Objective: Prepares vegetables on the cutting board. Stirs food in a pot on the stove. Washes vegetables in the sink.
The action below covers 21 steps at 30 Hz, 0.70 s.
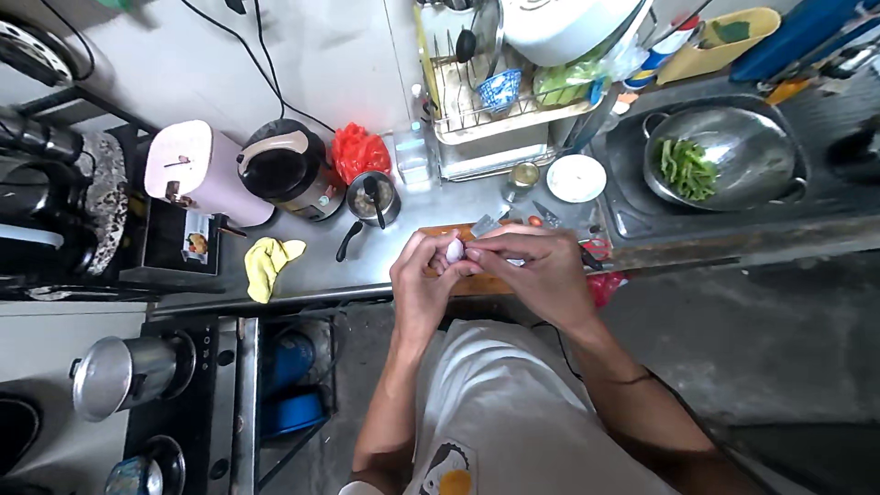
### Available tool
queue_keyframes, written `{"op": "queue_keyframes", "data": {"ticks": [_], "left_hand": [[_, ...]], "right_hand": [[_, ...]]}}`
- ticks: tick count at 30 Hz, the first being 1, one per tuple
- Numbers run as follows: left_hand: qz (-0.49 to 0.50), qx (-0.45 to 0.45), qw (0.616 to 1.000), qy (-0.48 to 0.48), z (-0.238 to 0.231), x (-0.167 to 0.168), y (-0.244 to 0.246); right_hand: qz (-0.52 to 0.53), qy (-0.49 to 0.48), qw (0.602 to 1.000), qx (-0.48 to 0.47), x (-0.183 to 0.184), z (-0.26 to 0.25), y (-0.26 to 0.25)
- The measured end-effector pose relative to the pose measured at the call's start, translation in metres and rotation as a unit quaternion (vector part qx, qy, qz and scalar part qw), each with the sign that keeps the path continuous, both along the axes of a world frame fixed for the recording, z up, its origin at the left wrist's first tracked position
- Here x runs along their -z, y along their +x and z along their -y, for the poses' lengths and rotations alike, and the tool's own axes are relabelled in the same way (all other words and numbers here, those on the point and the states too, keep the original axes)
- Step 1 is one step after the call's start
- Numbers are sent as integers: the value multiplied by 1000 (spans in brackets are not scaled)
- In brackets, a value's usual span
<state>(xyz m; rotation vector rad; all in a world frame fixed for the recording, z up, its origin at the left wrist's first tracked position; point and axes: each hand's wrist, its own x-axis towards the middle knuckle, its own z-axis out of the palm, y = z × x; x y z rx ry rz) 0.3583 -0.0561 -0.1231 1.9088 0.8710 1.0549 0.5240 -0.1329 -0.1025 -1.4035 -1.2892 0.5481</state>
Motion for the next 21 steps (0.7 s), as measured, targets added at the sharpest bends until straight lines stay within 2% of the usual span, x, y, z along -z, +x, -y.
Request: {"op": "queue_keyframes", "data": {"ticks": [21], "left_hand": [[-43, -1, 999, -8, -9, 1, 3]], "right_hand": [[23, -6, 1000, 4, 7, -11, 5]]}}
